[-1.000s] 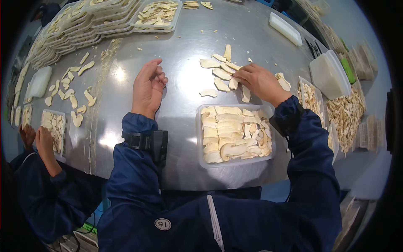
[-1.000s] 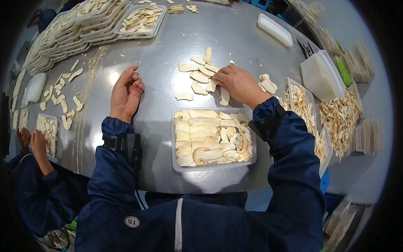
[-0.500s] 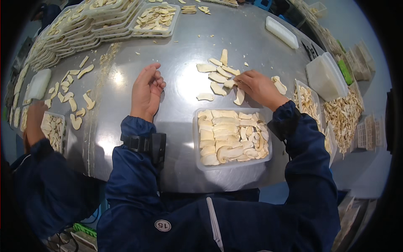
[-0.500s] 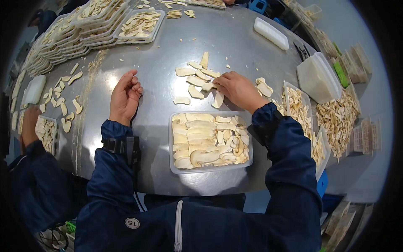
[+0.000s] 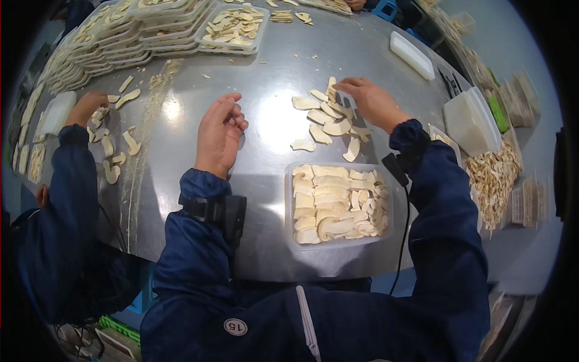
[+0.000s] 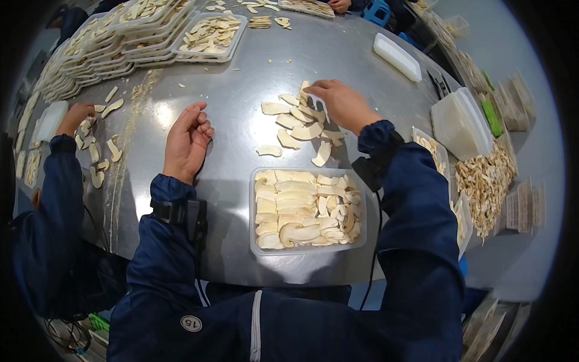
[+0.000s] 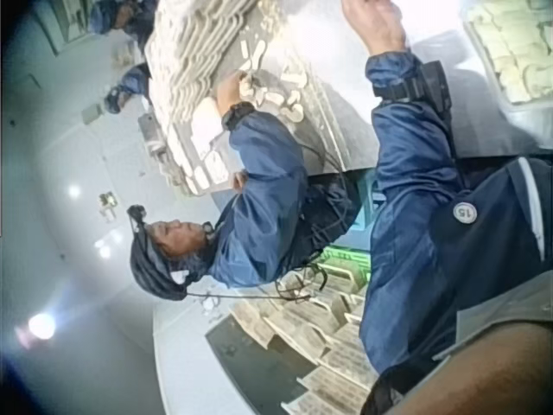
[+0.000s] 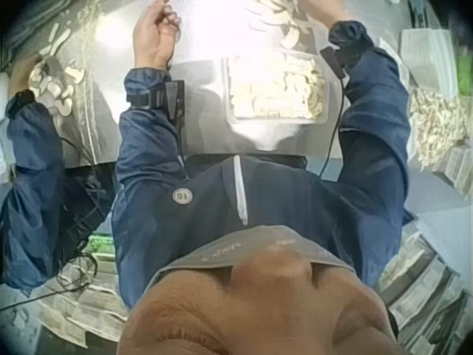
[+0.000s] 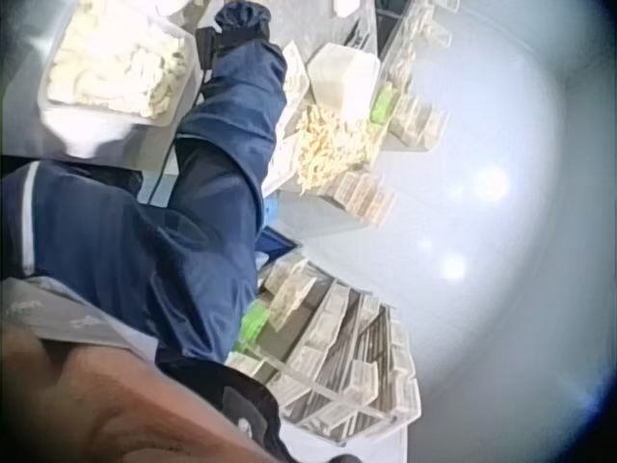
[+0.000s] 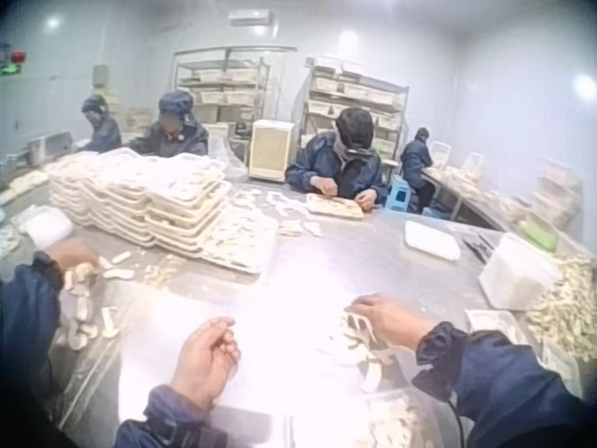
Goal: The person sorts mushroom slices by hand, picking them from the table and placing them into a plastic container. After filling the container, the person moves it aside and begins filling a new plastic container with more mushroom slices.
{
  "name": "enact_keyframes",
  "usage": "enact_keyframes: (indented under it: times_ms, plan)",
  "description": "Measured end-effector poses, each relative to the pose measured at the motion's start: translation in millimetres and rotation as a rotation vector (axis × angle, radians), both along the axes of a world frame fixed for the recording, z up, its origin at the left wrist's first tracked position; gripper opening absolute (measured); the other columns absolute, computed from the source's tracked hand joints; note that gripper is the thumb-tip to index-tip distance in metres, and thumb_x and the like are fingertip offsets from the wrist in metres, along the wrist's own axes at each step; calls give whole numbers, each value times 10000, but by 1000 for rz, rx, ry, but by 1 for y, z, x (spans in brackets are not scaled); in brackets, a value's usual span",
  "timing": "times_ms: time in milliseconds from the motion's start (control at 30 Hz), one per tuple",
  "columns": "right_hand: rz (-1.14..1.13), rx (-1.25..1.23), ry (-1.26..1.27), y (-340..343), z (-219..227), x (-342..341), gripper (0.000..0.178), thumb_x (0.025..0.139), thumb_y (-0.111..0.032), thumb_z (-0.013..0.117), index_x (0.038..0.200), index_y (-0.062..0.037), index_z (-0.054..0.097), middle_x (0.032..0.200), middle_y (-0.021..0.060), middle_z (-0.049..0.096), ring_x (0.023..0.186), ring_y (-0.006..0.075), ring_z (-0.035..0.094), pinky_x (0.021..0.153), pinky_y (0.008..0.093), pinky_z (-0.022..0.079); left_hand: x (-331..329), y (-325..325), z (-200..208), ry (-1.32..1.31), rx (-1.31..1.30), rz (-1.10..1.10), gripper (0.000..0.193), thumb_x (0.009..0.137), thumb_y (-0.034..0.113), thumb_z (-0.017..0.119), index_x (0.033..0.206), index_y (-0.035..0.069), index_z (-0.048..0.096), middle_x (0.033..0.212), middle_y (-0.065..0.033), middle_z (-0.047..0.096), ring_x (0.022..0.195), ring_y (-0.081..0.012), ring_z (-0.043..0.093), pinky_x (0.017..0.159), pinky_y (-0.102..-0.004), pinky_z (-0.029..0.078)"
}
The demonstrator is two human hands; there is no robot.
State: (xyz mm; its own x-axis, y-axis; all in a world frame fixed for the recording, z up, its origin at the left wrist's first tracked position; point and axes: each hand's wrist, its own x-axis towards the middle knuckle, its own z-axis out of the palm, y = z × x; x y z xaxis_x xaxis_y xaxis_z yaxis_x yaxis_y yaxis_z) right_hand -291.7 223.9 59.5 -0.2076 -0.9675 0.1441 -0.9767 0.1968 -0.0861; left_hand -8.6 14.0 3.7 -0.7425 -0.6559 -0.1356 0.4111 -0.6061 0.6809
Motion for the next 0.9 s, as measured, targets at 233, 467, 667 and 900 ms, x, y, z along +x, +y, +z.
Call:
enact_keyframes:
  times_ms: [233, 467, 667, 900]
  plan:
    - [19, 34, 169, -13, -12, -2, 287, 940, -66, 586, 1214, -127, 649, 1225, 84, 652, 1151, 293, 600, 919, 405, 534, 1, 1, 2, 8, 1, -12, 226, 1014, 140, 585, 1192, 1, 588, 843, -7, 549, 723, -113, 502, 684, -267, 453]
    - [-147, 9, -77, 53, 25, 9, 120, 894, -60, 646, 1010, -47, 618, 1000, 107, 680, 930, 326, 657, 765, 404, 532, 0, -1, -3, 10, 7, -10, 245, 1002, 126, 586, 1203, -13, 578, 843, -12, 550, 724, -119, 508, 683, -280, 459]
    - [-384, -209, -383, 186, 28, 80, 175, 837, 65, 637, 955, -56, 594, 1084, 101, 672, 955, 317, 658, 791, 372, 543, -1, -6, -7, 27, 6, -51, 248, 994, 133, 638, 1196, -9, 618, 834, -19, 583, 720, -123, 526, 680, -269, 458]
    - [-417, -148, -394, 267, 12, 129, 274, 820, 119, 564, 1014, -71, 603, 1207, 104, 648, 1081, 315, 642, 915, 364, 520, 4, -18, -13, 11, -45, -63, 283, 990, 130, 644, 1227, -9, 578, 857, 0, 549, 741, -107, 512, 687, -261, 450]
